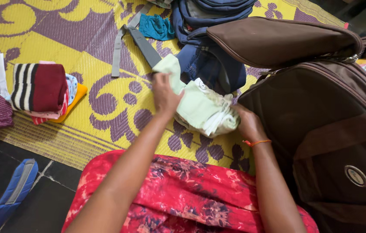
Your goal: The person folds pink, blue, and patterned items of clothing and places them inside a brown bag.
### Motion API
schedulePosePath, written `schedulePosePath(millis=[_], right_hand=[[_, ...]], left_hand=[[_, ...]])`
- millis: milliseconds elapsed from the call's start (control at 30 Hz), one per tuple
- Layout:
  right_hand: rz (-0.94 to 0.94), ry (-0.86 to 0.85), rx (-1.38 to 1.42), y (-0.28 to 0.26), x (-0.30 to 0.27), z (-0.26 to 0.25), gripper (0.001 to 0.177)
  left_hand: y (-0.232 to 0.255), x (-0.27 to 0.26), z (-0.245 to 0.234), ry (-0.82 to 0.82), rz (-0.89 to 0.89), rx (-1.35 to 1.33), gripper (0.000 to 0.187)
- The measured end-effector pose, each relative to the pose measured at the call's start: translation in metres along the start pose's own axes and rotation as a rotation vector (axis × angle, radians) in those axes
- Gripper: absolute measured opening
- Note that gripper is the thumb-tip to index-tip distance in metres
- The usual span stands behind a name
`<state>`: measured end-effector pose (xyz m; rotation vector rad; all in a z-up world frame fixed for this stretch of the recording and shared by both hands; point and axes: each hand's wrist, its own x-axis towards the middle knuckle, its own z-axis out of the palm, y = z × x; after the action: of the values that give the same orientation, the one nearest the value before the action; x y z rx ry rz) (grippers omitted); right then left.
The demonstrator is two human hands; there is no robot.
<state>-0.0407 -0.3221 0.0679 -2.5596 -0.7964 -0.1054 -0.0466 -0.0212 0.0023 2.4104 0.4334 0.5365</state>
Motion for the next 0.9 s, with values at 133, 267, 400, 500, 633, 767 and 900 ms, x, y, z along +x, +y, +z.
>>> schedulePosePath(millis=[133, 267, 400, 500, 633, 767, 900], right_hand=[[0.301, 0.06, -0.164, -0.004, 0.0, 0.005, 0.048], [0.368, 0.01, -0.1, -0.011, 0.001, 0.037, 0.022], [0.41, 0.085, 0.104, 0.002, -0.002, 0.063, 0.031], [0.494, 0.074, 0.301, 0.027, -0.002, 0.07, 0.032], [0.574, 0.094, 0.352, 0.046, -0.007, 0.085, 0.049], [0.604, 0.104, 0.299, 0.043, -0.006, 0.091, 0.066], [0.606, 0.138, 0.24, 0.03, -0.004, 0.094, 0.057]], left_hand=[[0.058, -0.021, -0.043, -0.517, 0.182, 0.062, 0.099], [0.064, -0.046, -0.034, -0.884, 0.355, 0.272, 0.126], [0.037, -0.045, 0.005, -0.701, 0.386, 0.197, 0.092], [0.008, -0.02, 0.023, -0.818, 0.257, 0.031, 0.042], [-0.031, 0.015, 0.04, -0.559, -0.372, -0.679, 0.039], [-0.078, 0.022, 0.052, -0.045, -0.63, -0.829, 0.032], [-0.102, 0.024, 0.076, 0.058, -0.891, -0.847, 0.04]])
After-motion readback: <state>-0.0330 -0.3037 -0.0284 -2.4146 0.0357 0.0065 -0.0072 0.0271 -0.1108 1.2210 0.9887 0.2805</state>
